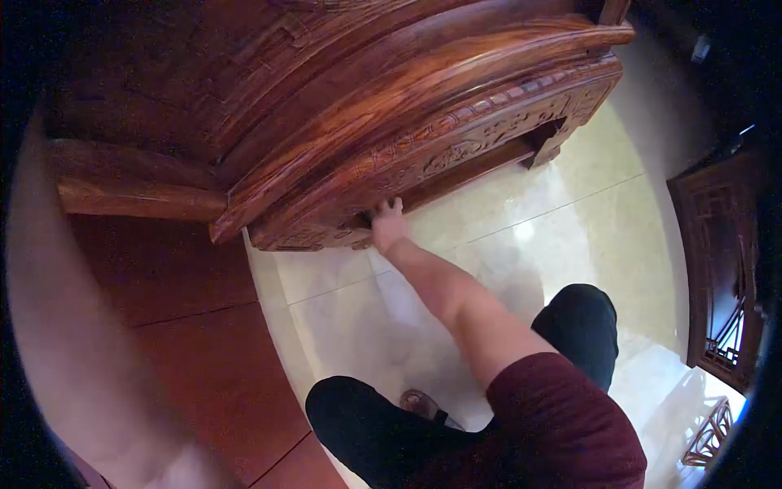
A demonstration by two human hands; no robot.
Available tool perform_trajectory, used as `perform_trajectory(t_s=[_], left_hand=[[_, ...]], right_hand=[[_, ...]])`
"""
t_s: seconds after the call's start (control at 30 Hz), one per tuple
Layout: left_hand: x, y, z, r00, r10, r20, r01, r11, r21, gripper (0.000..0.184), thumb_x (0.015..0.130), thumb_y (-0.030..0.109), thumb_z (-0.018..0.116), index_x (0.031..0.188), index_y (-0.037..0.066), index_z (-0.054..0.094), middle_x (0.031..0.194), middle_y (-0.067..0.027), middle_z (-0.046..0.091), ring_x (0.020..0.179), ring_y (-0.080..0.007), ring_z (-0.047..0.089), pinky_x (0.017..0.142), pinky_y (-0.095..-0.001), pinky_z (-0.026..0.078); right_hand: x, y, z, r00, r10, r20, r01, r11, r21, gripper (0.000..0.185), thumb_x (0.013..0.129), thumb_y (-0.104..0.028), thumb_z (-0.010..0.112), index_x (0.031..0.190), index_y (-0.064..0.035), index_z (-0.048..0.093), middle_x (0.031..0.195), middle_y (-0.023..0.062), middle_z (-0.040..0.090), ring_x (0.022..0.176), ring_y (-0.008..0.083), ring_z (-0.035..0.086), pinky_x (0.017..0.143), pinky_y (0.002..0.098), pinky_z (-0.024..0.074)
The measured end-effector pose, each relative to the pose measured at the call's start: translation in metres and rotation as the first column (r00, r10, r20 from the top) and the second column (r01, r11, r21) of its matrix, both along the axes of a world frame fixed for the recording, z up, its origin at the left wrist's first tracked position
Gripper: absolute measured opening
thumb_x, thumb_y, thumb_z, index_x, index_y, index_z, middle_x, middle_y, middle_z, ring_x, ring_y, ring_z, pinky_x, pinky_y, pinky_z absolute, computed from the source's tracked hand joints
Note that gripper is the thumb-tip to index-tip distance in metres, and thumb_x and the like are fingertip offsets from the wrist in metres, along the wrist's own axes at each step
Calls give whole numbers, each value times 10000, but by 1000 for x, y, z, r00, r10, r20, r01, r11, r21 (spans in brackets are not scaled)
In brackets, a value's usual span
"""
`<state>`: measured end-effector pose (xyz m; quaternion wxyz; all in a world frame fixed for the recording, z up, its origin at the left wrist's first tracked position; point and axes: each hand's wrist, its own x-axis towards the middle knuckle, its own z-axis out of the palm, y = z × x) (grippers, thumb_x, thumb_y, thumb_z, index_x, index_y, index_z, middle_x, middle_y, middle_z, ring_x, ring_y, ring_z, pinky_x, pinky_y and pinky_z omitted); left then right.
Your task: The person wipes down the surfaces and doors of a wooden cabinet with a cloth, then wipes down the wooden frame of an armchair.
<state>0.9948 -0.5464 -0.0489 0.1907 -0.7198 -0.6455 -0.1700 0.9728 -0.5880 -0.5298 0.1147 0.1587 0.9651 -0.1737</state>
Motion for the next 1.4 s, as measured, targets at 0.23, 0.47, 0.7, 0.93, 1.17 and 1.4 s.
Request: perform_trajectory(t_s=[0.23, 0.47, 0.7, 0.93, 1.17, 1.4], left_hand=[[5, -1, 0, 1000, -14, -13, 14, 999, 31, 515, 796, 344, 542, 1170, 1, 452, 1055, -193, 527, 972, -246, 526, 855, -368, 413], [5, -3, -6, 1000, -19, -17, 20, 999, 29, 510, 789, 332, 546, 1169, 4, 457, 1064, -193, 525, 980, -251, 523, 862, -371, 408], [4, -5, -8, 1000, -17, -15, 18, 999, 38, 504, 782, 320, 550, 1168, 7, 462, 1072, -193, 523, 988, -255, 519, 868, -373, 403], [3, -8, -13, 999, -21, -29, 22, 999, 36, 500, 774, 308, 553, 1167, 10, 468, 1081, -193, 520, 996, -260, 515, 874, -376, 399], [2, -8, -14, 999, -28, -23, 29, 998, 50, 495, 767, 296, 557, 1165, 13, 473, 1090, -192, 518, 1004, -265, 511, 881, -379, 394], [1, -5, -11, 999, -15, -42, 17, 999, 50, 491, 760, 284, 561, 1164, 16, 478, 1098, -192, 516, 1012, -270, 508, 887, -381, 389]], right_hand=[[56, 14, -22, 946, 236, -221, -235, 972, 30, 280, 726, -135, 512, 971, -33, 602, 1119, 128, 535, 1072, 357, 456, 764, 411, 500], [109, 193, 10, 942, -138, -307, 273, 845, 459, 192, 711, -164, 529, 817, -26, 610, 843, 176, 577, 816, 324, 564, 658, 413, 465], [85, 136, -35, 860, -403, -312, 487, 833, 265, 389, 744, -179, 538, 1116, -70, 497, 1069, 274, 467, 995, 410, 464, 810, 468, 418], [55, 50, 6, 964, 66, -256, -57, 997, 42, 361, 793, -188, 462, 1107, -31, 548, 1215, 122, 455, 968, 326, 470, 752, 487, 451], [102, 230, -35, 872, -422, -249, 490, 757, 432, 273, 825, -237, 475, 1012, -81, 599, 1026, 109, 559, 925, 283, 508, 576, 384, 478], [102, 262, -51, 833, -537, -135, 547, 759, 353, 244, 838, -208, 468, 995, -102, 621, 884, 71, 615, 865, 164, 589, 700, 331, 507]])
